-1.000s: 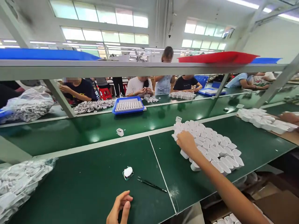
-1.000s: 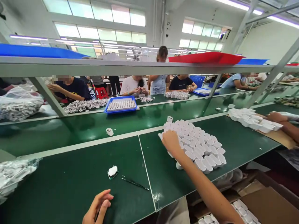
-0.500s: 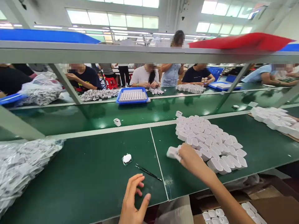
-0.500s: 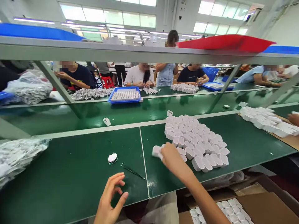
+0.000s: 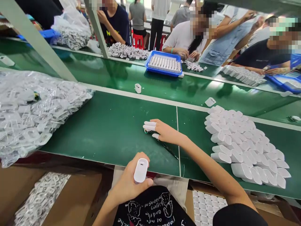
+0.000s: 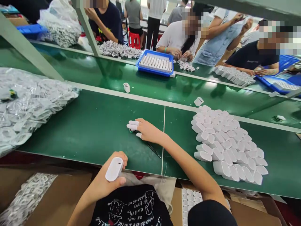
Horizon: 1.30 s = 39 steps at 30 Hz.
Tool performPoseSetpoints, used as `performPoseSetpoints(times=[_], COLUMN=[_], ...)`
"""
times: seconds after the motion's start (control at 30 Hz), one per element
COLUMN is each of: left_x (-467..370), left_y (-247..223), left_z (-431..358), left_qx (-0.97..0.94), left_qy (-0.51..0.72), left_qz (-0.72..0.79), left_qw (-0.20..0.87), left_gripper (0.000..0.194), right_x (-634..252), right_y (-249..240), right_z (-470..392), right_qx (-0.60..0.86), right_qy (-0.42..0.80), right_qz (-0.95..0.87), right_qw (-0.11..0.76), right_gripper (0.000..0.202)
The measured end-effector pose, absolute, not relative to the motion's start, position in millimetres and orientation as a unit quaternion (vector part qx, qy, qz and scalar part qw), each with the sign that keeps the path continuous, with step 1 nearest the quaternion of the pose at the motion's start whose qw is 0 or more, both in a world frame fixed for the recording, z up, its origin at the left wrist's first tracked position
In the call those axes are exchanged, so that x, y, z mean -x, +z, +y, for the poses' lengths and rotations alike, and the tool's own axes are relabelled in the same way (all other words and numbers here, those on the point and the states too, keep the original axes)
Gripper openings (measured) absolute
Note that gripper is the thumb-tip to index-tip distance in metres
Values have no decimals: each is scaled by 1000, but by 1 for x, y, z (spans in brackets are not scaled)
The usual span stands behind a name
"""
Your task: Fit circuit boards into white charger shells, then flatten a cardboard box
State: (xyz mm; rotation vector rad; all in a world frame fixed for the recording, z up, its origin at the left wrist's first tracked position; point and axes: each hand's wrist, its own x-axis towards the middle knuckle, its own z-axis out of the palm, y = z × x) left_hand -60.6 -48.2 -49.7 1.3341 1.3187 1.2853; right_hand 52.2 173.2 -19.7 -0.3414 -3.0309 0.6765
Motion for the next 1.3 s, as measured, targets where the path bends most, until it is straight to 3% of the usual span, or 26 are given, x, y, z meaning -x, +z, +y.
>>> performPoseSetpoints(times=[0.17, 0.3, 0.4, 0.53, 0.6, 0.73, 0.87, 1.03, 1.3], left_x=[71, 75, 76, 75, 75, 77, 70, 55, 51], left_y=[-49, -49, -50, -50, -49, -46, -50, -51, -34], left_z=[-61, -61, -57, -50, -48, -50, -50, -44, -47], left_qx=[-555, -551, -521, -426, -389, -357, -415, -571, -590], left_qy=[599, 617, 630, 721, 755, 737, 681, 573, 595], left_qz=[431, 426, 457, 465, 452, 486, 516, 483, 479], left_qw=[384, 367, 351, 286, 272, 304, 314, 336, 264], left_gripper=[49, 49, 43, 48, 48, 28, 32, 57, 56], right_x=[-27, -20, -15, -11, -16, -51, -93, -114, -114], right_y=[-31, -23, -20, -22, -24, -22, -15, 1, 6], right_z=[178, 176, 180, 187, 185, 157, 103, 46, 17], right_qx=[146, 190, 162, 133, 142, 209, 290, 295, 178], right_qy=[86, -12, 7, 70, 159, 440, 608, 585, 413], right_qz=[-984, -978, -981, -984, -976, -854, -652, -617, -755], right_qw=[-56, -89, -103, -92, -34, 183, 348, 437, 478], right_gripper=[31, 48, 51, 30, 26, 24, 36, 27, 37])
